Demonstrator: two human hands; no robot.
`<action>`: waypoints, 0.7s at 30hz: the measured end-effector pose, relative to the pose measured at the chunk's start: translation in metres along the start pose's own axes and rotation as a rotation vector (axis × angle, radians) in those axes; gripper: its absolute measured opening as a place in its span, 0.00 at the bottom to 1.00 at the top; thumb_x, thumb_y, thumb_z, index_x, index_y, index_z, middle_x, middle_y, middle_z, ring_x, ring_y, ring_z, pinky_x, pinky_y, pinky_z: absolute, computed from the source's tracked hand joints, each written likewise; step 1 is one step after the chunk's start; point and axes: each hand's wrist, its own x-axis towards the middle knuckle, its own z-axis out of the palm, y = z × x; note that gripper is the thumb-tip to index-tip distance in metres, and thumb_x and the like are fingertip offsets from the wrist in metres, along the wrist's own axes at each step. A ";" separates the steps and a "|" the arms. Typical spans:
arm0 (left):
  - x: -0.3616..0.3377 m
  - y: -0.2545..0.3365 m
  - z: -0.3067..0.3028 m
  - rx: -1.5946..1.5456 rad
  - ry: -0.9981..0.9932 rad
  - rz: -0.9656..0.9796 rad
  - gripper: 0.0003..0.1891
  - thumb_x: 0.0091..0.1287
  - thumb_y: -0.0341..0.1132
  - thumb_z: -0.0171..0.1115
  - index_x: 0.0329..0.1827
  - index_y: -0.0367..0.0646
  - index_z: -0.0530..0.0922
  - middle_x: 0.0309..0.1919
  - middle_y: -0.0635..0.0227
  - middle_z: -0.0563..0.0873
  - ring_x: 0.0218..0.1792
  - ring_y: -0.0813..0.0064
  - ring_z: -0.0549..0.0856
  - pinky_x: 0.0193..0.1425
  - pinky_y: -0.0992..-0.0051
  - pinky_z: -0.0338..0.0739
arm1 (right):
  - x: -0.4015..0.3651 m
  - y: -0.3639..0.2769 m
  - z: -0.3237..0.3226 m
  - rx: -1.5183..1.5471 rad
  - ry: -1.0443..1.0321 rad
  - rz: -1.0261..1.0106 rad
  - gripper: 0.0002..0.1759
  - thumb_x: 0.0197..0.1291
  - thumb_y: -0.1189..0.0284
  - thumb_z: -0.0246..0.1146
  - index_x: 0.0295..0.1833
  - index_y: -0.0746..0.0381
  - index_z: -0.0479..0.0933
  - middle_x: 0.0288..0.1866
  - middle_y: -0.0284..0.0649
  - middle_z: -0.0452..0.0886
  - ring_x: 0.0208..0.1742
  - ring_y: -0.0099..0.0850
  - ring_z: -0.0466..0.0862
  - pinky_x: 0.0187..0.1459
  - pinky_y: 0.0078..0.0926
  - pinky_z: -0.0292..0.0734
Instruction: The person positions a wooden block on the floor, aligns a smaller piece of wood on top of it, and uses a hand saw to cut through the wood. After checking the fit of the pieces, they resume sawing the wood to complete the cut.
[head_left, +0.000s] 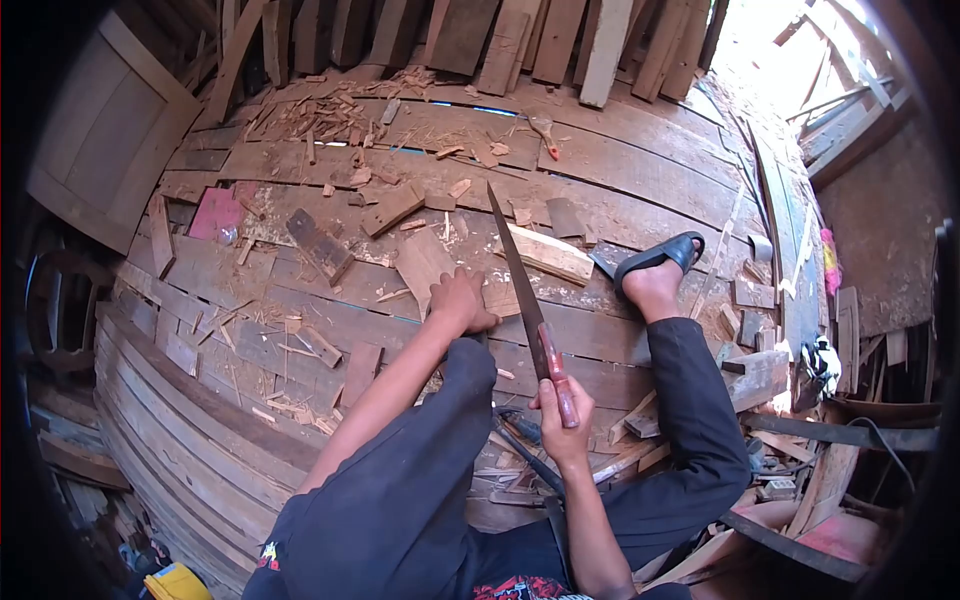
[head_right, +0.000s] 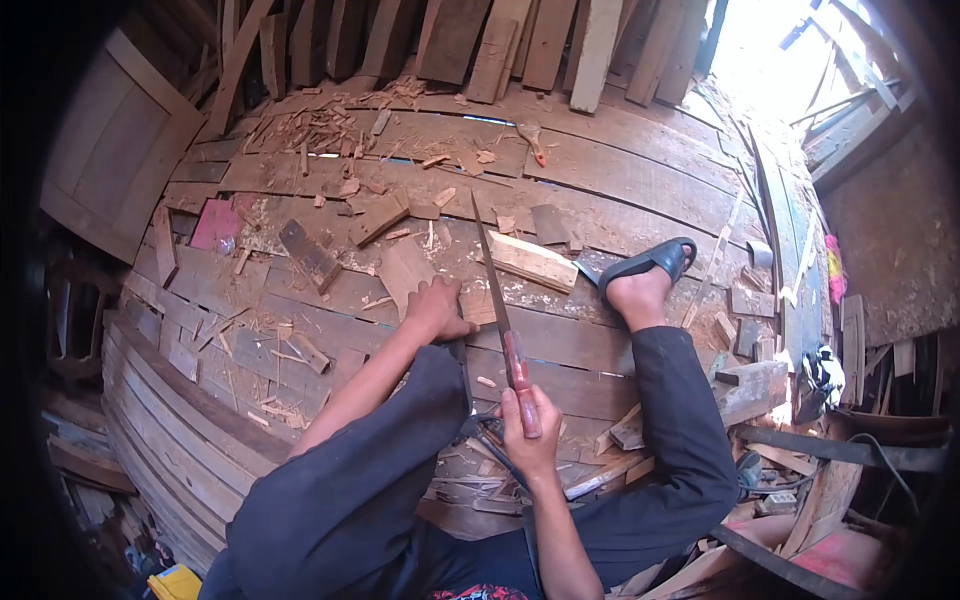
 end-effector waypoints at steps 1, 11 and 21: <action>-0.001 0.000 -0.001 -0.004 0.005 0.000 0.49 0.54 0.61 0.83 0.76 0.44 0.78 0.72 0.46 0.79 0.72 0.40 0.80 0.72 0.43 0.80 | 0.000 0.003 0.004 0.010 -0.018 0.025 0.14 0.78 0.66 0.69 0.42 0.66 0.82 0.26 0.31 0.83 0.30 0.19 0.83 0.33 0.23 0.76; -0.006 0.013 -0.004 -0.018 -0.024 -0.111 0.49 0.50 0.50 0.85 0.78 0.45 0.77 0.72 0.54 0.75 0.74 0.44 0.75 0.72 0.37 0.76 | 0.003 0.013 0.016 -0.106 -0.104 -0.077 0.11 0.71 0.71 0.70 0.37 0.65 0.77 0.25 0.28 0.72 0.28 0.17 0.70 0.30 0.26 0.66; -0.011 0.009 0.011 -0.192 0.182 -0.082 0.40 0.47 0.43 0.82 0.68 0.40 0.83 0.65 0.48 0.79 0.68 0.39 0.79 0.68 0.34 0.76 | -0.014 0.002 0.009 -0.130 -0.123 -0.020 0.10 0.71 0.73 0.69 0.38 0.66 0.77 0.25 0.30 0.71 0.29 0.19 0.71 0.32 0.27 0.68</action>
